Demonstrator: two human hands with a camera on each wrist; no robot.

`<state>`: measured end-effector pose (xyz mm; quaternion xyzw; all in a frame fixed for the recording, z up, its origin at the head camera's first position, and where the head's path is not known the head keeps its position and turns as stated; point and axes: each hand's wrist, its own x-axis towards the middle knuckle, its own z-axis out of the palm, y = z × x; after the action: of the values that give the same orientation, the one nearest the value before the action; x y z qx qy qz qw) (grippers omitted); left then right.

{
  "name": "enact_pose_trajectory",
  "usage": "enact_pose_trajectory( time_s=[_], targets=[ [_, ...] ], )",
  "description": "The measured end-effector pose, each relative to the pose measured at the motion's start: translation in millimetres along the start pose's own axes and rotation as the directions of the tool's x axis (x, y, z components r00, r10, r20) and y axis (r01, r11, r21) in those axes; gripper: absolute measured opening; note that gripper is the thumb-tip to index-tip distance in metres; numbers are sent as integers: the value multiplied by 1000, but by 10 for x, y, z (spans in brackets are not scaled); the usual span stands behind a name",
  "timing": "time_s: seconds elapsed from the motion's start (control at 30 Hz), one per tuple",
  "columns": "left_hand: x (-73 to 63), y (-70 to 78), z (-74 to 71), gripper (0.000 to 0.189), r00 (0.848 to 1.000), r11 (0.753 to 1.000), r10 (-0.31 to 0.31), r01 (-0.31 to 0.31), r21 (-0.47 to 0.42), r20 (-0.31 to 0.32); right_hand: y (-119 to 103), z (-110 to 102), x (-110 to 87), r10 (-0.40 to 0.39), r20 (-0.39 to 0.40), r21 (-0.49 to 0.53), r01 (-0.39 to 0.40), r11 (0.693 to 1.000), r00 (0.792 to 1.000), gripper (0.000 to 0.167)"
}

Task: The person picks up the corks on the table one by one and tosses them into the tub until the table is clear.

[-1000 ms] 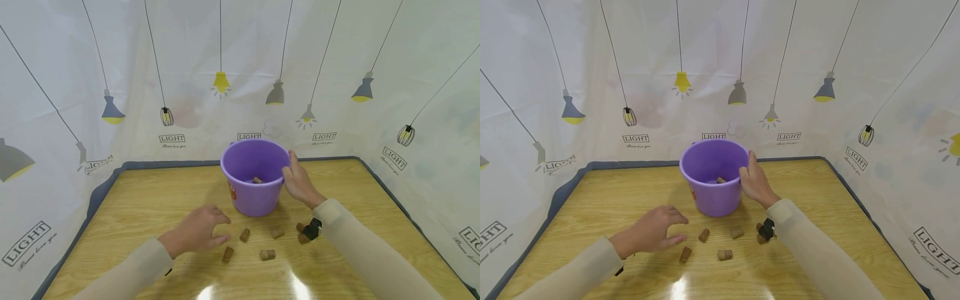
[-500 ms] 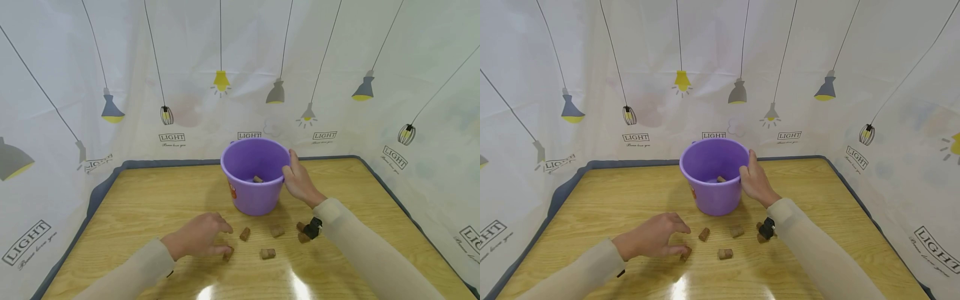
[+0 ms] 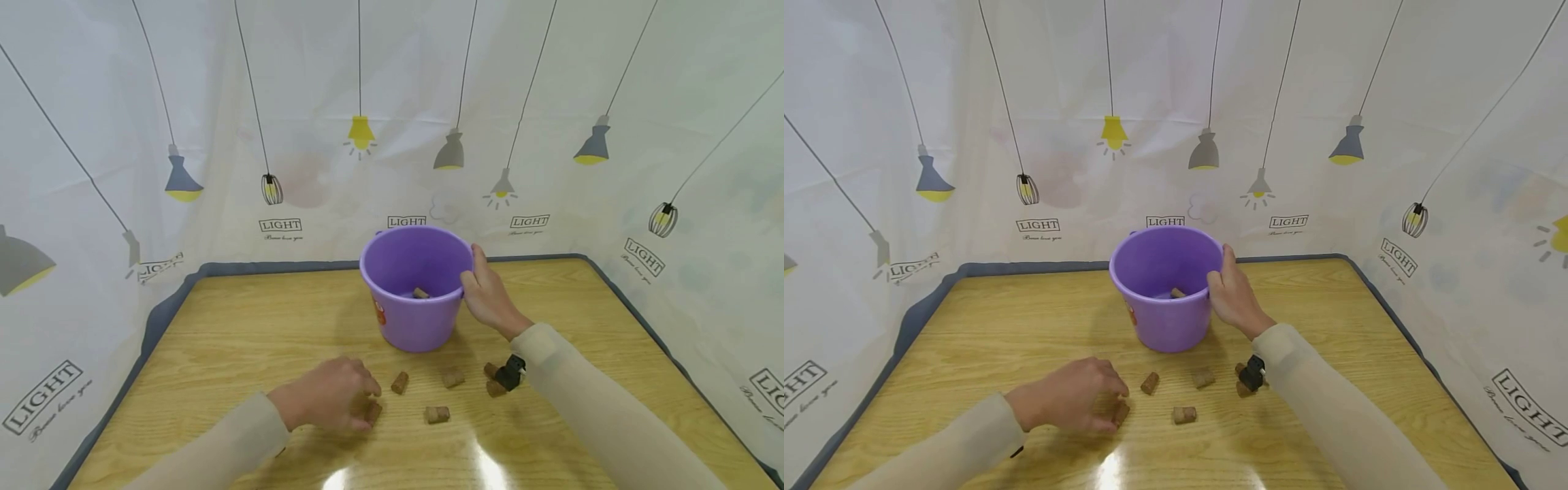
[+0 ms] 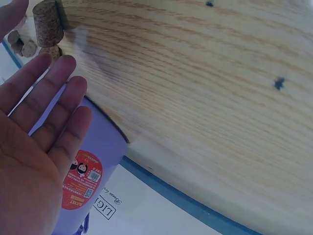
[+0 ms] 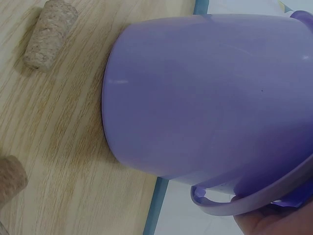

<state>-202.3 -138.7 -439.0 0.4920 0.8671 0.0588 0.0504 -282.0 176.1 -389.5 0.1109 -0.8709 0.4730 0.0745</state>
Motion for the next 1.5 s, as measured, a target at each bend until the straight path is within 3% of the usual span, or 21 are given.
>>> enact_pose_trajectory(
  time_s=[0.17,0.7,1.13,1.5],
  targets=[
    [13,6,21,25,1000,1000,26,-26,-10,-1,-3,-1,4,-6,-1,4,6,1000,1000,71],
    [24,1,70,19,1000,1000,1,-1,29,-14,11,4,7,1,2,9,-1,1000,1000,71],
    [34,4,40,8,991,1000,17,-18,-7,-136,2,2,4,-1,2,-7,1,1000,1000,70],
    [42,13,-36,10,958,999,17,-4,47,-285,1,4,2,-8,-5,-16,8,1000,1000,70]
  ],
)
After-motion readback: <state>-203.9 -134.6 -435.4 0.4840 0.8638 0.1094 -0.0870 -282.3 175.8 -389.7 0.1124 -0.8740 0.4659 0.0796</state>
